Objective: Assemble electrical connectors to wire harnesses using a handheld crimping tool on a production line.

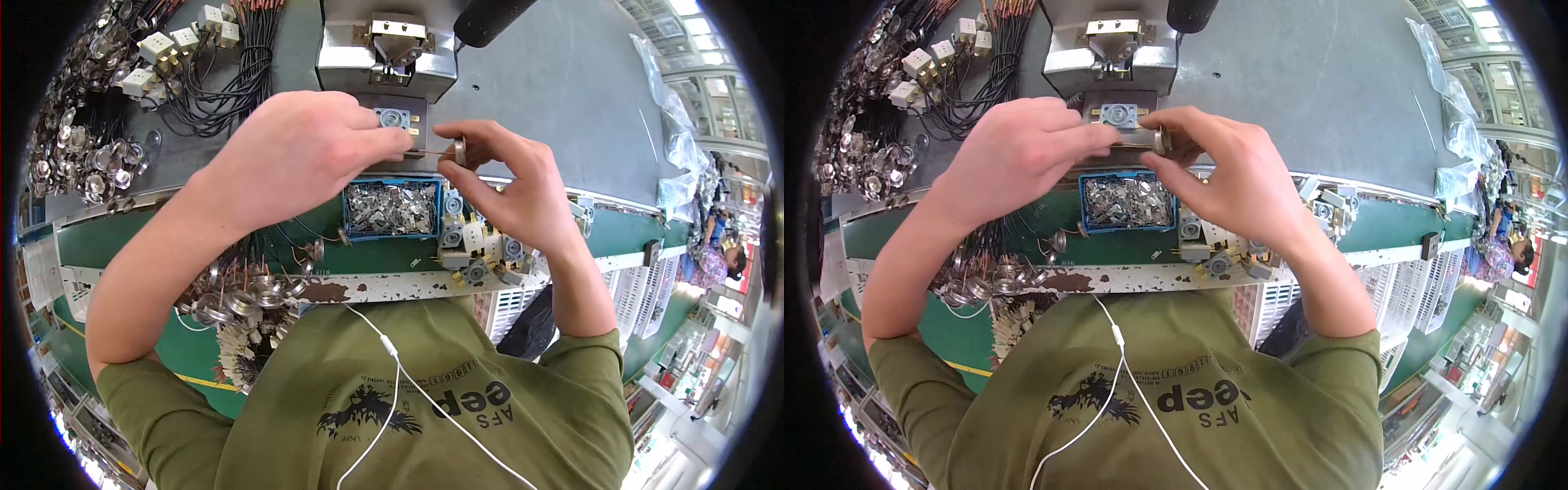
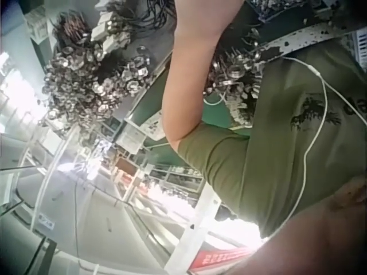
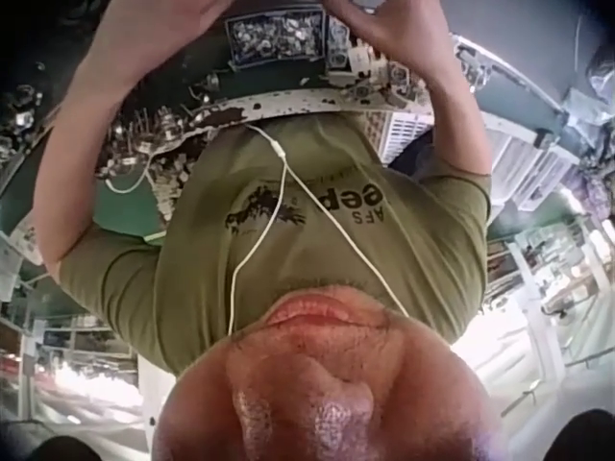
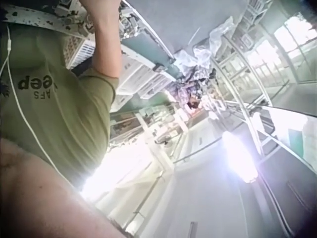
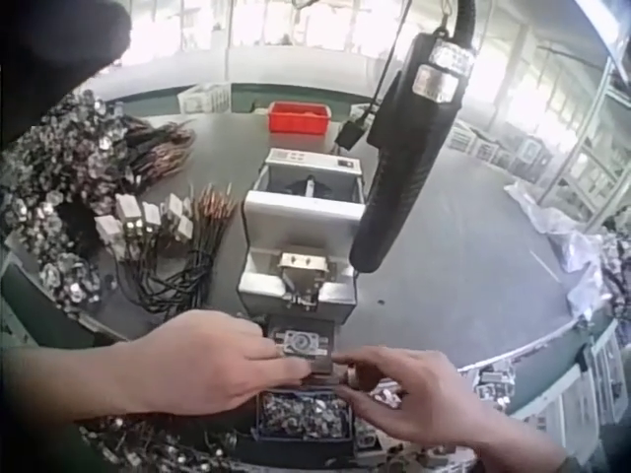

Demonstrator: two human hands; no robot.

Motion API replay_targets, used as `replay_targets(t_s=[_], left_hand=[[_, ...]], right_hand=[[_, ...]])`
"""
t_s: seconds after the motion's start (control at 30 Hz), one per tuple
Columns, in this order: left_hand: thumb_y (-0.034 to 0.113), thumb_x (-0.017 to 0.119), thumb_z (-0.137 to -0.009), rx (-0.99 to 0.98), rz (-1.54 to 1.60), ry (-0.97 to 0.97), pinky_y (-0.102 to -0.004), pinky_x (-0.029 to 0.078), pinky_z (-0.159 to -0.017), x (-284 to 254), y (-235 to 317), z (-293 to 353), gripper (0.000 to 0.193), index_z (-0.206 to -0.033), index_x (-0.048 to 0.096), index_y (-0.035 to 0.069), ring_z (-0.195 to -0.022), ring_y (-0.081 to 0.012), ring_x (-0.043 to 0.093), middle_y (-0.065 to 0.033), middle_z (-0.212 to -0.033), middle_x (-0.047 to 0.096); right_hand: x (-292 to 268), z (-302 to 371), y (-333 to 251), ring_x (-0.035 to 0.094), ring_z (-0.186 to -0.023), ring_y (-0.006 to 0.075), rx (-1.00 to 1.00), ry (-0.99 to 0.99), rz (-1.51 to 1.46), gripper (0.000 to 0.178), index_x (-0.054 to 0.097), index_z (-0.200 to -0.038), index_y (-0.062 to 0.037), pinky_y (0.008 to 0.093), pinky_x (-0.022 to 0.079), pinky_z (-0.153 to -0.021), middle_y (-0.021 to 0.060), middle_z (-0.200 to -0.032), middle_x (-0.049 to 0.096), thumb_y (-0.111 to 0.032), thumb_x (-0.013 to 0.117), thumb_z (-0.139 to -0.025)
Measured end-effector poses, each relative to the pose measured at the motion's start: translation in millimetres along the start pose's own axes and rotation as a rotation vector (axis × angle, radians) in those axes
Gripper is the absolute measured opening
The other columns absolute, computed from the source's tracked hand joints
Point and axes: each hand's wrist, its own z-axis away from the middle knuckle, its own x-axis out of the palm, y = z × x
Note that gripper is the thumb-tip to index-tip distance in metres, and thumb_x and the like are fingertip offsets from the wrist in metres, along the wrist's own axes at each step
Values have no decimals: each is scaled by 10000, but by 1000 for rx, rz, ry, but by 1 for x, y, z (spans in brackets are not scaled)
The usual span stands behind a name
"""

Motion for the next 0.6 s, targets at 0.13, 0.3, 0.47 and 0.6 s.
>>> replay_targets(t_s=[0.13,0.3,0.47,0.6], left_hand=[[170,661,-914,7,144,-9,-422,541,-694,-1,-10,2,114,-1006,709,125,-782,-285,686,-73,-773,674],[176,645,-927,-70,135,-78,-451,534,-715,-14,-8,2,115,-985,686,85,-809,-328,687,-117,-794,688],[154,685,-921,-90,143,-85,-435,526,-743,-23,-12,3,162,-1053,699,62,-844,-326,686,-127,-845,696],[162,662,-940,-168,201,-92,-439,520,-733,-33,-10,0,153,-1042,690,51,-824,-347,680,-152,-837,686]], right_hand=[[2,-2,4,714,-870,134,158,-119,-162,309,672,-1238,-3,298,562,-806,77,-933,765,-90,737,-949],[11,-5,19,723,-1048,191,317,-232,-503,376,560,-1373,12,324,570,-889,136,-1116,757,-160,633,-1048],[17,-14,26,658,-1232,296,372,-390,-887,448,441,-1480,12,400,557,-1006,220,-1328,663,-259,462,-1124],[19,-16,21,667,-1218,310,441,-396,-980,444,435,-1491,5,412,557,-1009,226,-1318,667,-257,421,-1133]])
